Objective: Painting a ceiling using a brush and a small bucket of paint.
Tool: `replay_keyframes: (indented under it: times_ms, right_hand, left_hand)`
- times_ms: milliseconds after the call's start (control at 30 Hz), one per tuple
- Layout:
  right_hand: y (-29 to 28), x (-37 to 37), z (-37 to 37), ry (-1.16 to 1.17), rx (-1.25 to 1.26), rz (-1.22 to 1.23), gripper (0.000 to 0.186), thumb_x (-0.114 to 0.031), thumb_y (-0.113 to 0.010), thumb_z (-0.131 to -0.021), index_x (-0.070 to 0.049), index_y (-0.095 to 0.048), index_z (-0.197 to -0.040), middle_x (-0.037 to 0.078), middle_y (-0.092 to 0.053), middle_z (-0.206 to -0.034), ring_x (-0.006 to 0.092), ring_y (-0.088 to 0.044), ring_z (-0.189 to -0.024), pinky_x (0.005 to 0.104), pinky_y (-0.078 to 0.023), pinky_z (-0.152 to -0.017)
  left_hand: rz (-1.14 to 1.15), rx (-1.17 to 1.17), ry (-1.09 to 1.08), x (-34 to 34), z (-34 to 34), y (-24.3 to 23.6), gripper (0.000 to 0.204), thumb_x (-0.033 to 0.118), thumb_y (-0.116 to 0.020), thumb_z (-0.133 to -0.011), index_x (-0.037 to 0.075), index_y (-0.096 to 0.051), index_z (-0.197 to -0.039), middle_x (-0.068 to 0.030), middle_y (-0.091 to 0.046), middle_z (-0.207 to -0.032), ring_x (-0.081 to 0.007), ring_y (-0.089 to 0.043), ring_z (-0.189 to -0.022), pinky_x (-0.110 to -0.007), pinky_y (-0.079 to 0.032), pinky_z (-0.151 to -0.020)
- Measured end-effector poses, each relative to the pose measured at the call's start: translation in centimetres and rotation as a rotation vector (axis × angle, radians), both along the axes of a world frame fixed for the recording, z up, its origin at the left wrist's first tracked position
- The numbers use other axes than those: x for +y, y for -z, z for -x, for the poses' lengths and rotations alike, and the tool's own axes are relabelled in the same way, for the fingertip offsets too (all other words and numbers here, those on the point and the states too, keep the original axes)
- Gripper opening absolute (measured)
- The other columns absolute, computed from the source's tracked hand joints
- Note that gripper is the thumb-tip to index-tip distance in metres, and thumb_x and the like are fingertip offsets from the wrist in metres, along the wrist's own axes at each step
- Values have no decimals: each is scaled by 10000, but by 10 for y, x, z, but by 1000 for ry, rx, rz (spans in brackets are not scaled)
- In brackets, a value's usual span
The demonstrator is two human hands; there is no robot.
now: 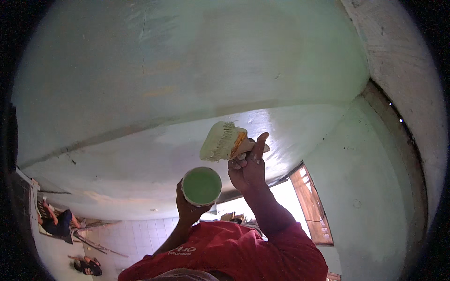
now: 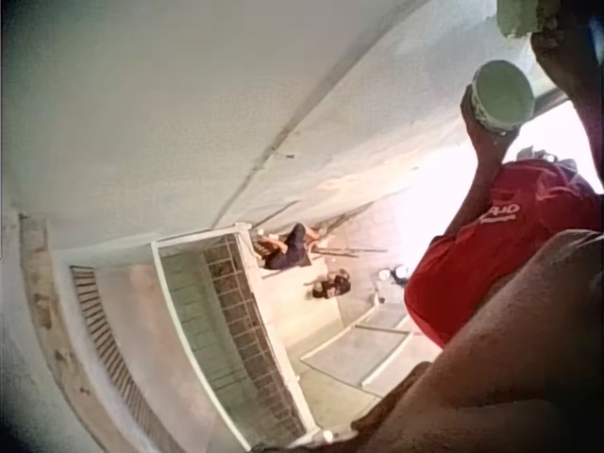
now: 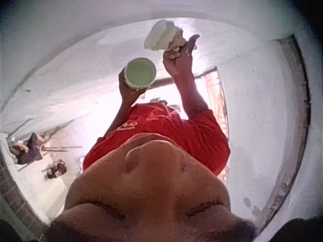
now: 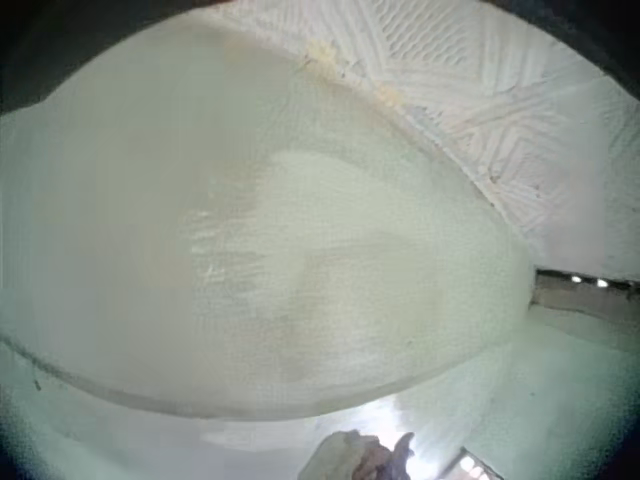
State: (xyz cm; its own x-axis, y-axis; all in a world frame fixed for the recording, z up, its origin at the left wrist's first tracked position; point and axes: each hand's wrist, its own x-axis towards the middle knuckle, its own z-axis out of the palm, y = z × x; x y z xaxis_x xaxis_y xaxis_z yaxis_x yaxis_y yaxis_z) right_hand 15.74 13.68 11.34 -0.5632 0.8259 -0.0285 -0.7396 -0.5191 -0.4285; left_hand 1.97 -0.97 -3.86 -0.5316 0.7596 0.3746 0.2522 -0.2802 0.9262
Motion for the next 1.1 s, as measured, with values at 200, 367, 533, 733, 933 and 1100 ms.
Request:
replay_keyframes:
  times_ms: [200,367,533,733,933,1100]
  right_hand:
    - [-33,14,-9,255,32,-85,573,-694,-498,-915,-125,-564,-951,-25,-517,-720,56,-487,-612,214,-443,-585]
    - [-69,26,-28,353,116,-220,589,-640,-536,-928,-83,-536,-1118,-27,-551,-777,27,-550,-634,179,-503,-581]
    - [-88,35,-37,466,151,-262,452,-566,-579,-948,-117,-580,-999,-29,-569,-751,28,-530,-596,179,-478,-558]
    - [-102,42,-34,562,167,-406,226,-338,-571,-1024,-116,-609,-1047,7,-622,-818,51,-582,-623,191,-503,-572]
    - [-127,50,-33,652,157,-673,327,-234,-569,-1014,19,-585,-1220,99,-651,-968,129,-609,-739,270,-535,-617]
    - [-165,75,-40,857,100,-801,402,-299,-557,-1028,16,-569,-1277,74,-614,-1043,120,-554,-813,283,-477,-702]
  left_hand:
    - [13,18,-7,-3,-2,-2,1051,194,-986,-518,40,-394,-1372,-146,-572,-1262,-276,-581,-1173,-426,-496,-992]
    - [-22,39,11,-3,-2,-4,1028,187,-984,-522,44,-400,-1356,-141,-585,-1240,-277,-601,-1143,-416,-519,-961]
    - [-56,71,-6,-1,4,5,1008,177,-978,-534,40,-400,-1348,-147,-588,-1232,-276,-604,-1142,-422,-518,-964]
    - [-39,140,-30,-1,5,-2,1012,170,-977,-546,34,-386,-1356,-153,-576,-1248,-277,-597,-1158,-422,-513,-976]
    - [-56,117,-38,-5,5,-3,1030,172,-984,-535,36,-383,-1360,-154,-563,-1262,-281,-593,-1162,-422,-512,-973]
    - [-30,137,-67,-6,0,-2,1060,187,-969,-540,26,-382,-1408,-156,-541,-1280,-297,-565,-1195,-430,-484,-997]
